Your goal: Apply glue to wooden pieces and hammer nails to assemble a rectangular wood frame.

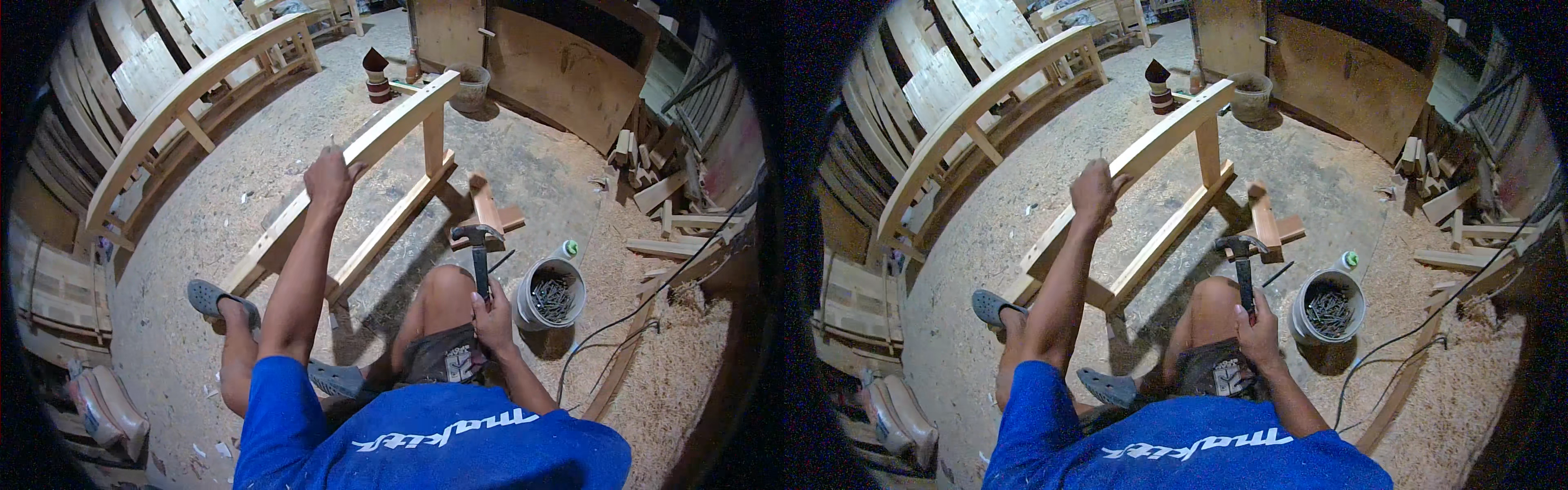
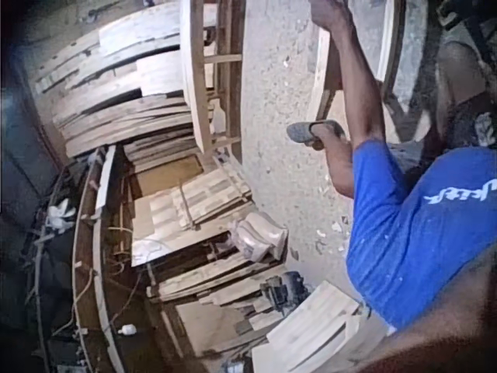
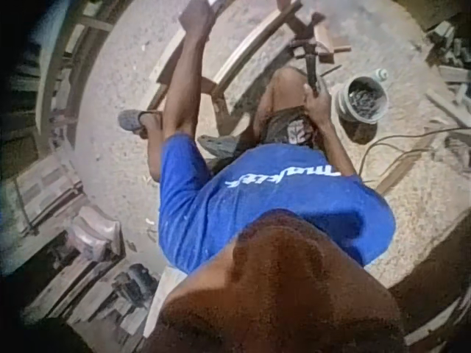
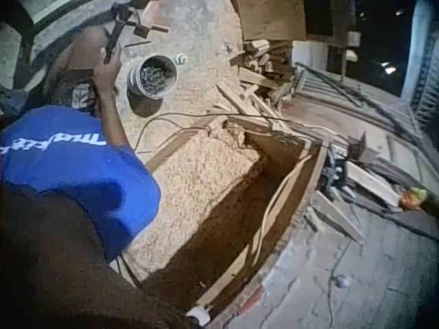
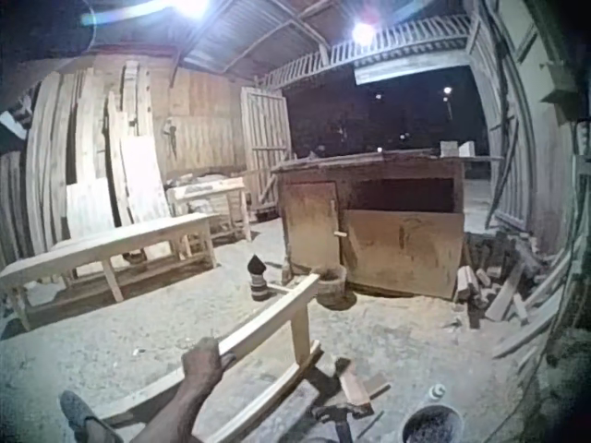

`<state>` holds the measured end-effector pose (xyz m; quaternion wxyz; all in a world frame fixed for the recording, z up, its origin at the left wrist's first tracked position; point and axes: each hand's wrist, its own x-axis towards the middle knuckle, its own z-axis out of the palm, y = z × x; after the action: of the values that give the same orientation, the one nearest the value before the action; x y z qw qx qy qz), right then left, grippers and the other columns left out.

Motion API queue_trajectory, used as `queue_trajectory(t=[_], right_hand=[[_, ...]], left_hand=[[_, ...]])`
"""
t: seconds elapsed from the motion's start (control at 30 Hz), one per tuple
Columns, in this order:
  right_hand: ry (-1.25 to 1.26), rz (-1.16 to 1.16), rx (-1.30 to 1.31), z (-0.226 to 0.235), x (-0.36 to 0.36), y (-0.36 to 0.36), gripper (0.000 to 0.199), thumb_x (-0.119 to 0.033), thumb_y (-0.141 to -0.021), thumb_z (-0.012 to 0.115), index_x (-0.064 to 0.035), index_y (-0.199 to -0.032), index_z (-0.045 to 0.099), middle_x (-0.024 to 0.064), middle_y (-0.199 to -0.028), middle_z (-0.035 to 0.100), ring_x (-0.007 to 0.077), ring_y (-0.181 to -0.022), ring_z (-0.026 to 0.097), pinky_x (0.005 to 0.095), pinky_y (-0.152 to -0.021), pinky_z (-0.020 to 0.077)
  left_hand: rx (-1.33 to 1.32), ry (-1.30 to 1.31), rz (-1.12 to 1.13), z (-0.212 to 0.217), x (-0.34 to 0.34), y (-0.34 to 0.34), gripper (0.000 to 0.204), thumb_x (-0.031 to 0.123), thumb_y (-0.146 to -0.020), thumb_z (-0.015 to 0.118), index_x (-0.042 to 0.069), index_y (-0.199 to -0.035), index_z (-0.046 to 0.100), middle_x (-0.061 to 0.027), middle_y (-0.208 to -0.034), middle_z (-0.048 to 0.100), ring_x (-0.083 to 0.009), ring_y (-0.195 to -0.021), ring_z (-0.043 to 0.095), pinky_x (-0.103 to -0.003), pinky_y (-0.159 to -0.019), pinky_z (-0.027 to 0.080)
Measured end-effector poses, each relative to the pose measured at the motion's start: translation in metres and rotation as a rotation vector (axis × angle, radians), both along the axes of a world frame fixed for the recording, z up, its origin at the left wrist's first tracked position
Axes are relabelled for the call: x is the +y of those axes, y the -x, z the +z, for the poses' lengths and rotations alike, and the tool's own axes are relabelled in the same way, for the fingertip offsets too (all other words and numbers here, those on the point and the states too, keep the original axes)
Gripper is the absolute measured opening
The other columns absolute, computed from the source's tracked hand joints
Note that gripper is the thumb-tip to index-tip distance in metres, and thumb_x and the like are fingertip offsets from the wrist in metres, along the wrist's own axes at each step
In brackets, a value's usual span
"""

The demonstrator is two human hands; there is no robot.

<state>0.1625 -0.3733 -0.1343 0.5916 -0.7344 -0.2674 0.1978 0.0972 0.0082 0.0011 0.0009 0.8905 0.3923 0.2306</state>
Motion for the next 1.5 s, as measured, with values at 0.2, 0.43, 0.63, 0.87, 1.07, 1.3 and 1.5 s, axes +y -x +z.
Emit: queue_trajectory(t=[0.2,0.43,0.63,0.87,1.07,1.3,1.5], right_hand=[[0.030,-0.059,-0.042,0.004,-0.012,-0.004,0.034,-0.017,-0.096,0.063,-0.0003,-0.126,0.057,0.0067,-0.078,0.059,0.0123,-0.065,0.053,0.0310,-0.059,0.0457],[0.120,-0.024,-0.176,0.020,0.022,-0.012,0.038,-0.018,-0.098,0.062,0.0001,-0.130,0.055,0.0050,-0.080,0.061,0.0107,-0.068,0.054,0.0306,-0.060,0.0454],[-0.067,0.173,-0.166,0.071,0.089,0.009,0.041,-0.020,-0.102,0.059,-0.0013,-0.137,0.051,-0.0014,-0.074,0.054,0.0056,-0.060,0.050,0.0230,-0.052,0.0407],[-0.022,0.386,-0.282,0.138,0.144,0.041,0.042,-0.015,-0.100,0.058,-0.0009,-0.139,0.050,0.0019,-0.078,0.059,0.0088,-0.067,0.057,0.0253,-0.058,0.0460],[-0.016,0.491,-0.342,0.144,0.164,0.055,0.043,-0.015,-0.101,0.057,-0.0013,-0.141,0.049,0.0055,-0.082,0.063,0.0105,-0.071,0.059,0.0264,-0.064,0.0479],[-0.014,0.570,-0.366,0.148,0.168,0.057,0.042,-0.015,-0.102,0.055,-0.0020,-0.142,0.048,0.0056,-0.079,0.064,0.0102,-0.066,0.059,0.0256,-0.062,0.0479],[-0.154,0.608,-0.538,0.192,0.169,0.064,0.044,-0.013,-0.103,0.052,-0.0032,-0.146,0.045,0.0050,-0.077,0.063,0.0080,-0.056,0.054,0.0249,-0.052,0.0451]], left_hand=[[-0.420,-0.036,-0.132,-0.007,0.007,0.015,0.029,0.027,-0.091,0.071,0.006,-0.111,0.069,-0.0165,-0.106,0.070,-0.0389,-0.089,0.069,-0.046,-0.078,0.054],[-0.903,0.229,-0.151,-0.026,-0.020,0.165,0.030,-0.004,-0.094,0.051,0.000,-0.123,0.060,-0.0165,-0.106,0.072,-0.0282,-0.097,0.072,-0.038,-0.085,0.057],[-0.904,0.161,0.034,-0.027,-0.041,0.210,0.018,0.012,-0.106,0.049,-0.001,-0.116,0.056,-0.0131,-0.097,0.072,-0.0213,-0.095,0.070,-0.035,-0.087,0.052],[-0.755,0.025,0.017,-0.027,-0.032,0.234,0.010,0.007,-0.091,0.070,-0.002,-0.090,0.068,-0.0142,-0.082,0.067,-0.0217,-0.071,0.066,-0.034,-0.065,0.050],[-0.718,0.148,-0.045,-0.029,-0.040,0.238,0.009,0.006,-0.089,0.071,-0.003,-0.087,0.068,-0.0146,-0.079,0.066,-0.0206,-0.068,0.066,-0.033,-0.062,0.050],[-0.634,0.207,-0.046,-0.025,-0.042,0.246,0.011,0.007,-0.089,0.071,-0.004,-0.089,0.068,-0.0133,-0.074,0.064,-0.0189,-0.065,0.063,-0.033,-0.059,0.047],[-0.641,0.236,-0.062,-0.024,-0.049,0.246,0.012,0.007,-0.089,0.071,-0.004,-0.089,0.068,-0.0145,-0.072,0.065,-0.0173,-0.062,0.061,-0.033,-0.057,0.046]])
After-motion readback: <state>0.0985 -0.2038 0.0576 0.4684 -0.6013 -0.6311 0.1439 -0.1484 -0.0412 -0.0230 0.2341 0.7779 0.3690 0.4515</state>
